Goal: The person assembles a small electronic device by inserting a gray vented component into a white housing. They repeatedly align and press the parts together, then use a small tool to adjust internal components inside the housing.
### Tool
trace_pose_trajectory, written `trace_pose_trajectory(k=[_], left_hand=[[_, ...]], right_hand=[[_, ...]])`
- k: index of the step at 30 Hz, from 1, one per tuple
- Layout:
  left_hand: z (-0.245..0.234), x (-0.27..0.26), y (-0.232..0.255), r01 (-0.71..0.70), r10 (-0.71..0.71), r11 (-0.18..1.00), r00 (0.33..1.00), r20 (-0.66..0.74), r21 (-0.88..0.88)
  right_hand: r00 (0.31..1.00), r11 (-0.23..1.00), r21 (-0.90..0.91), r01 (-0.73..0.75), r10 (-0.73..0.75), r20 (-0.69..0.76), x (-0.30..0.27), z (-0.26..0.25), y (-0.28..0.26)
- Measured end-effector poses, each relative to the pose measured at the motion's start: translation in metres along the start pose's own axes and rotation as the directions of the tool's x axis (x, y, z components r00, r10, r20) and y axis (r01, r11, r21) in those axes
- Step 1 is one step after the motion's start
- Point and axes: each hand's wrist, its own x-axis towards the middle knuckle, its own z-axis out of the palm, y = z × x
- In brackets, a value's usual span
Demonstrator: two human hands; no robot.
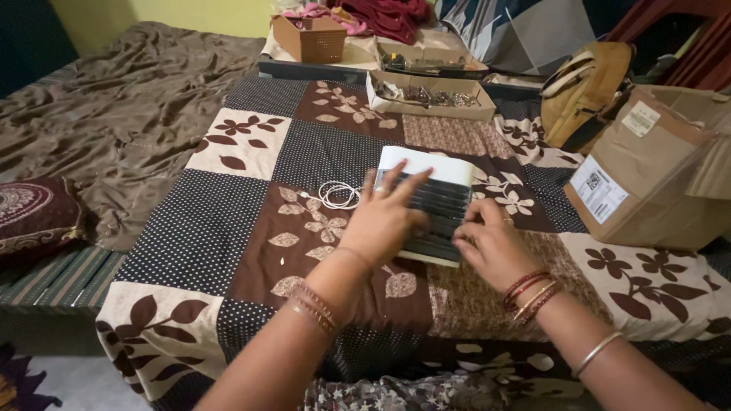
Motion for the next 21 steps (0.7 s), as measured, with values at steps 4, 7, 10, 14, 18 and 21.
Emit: trace_pose_trajectory(k=[4,7,10,14,18,21], left_hand=[[-0.004,0.022,0.015,-0.122,0.12,0.993,0.977,0.177,0.0],[0.004,0.028,0.017,-0.189,0.184,0.982,0.966,0.183,0.012],[0.014,0.026,0.01,-0.22,0.229,0.973,0.964,0.138,-0.075],[0.025,0.024,0.003,-0.223,0.246,0.961,0.96,0.135,-0.165],[0.03,0.026,-0.001,-0.264,0.277,0.954,0.957,0.082,-0.14],[0.033,0.029,0.001,-0.267,0.28,0.952,0.957,0.074,-0.148]], right_hand=[[1.0,1.0,0.004,-0.021,0.021,-0.004,-0.005,0.002,0.001],[0.997,0.998,0.061,-0.003,0.008,-0.082,-0.01,0.004,0.006],[0.97,0.936,0.342,-0.086,0.156,-0.184,-0.013,0.01,0.016],[0.855,0.663,0.604,-0.442,0.516,0.06,-0.013,0.024,0.034],[0.932,0.549,0.783,-0.291,0.346,0.104,-0.013,0.049,0.05],[0.948,0.484,0.84,-0.245,0.302,0.102,-0.015,0.054,0.064]])
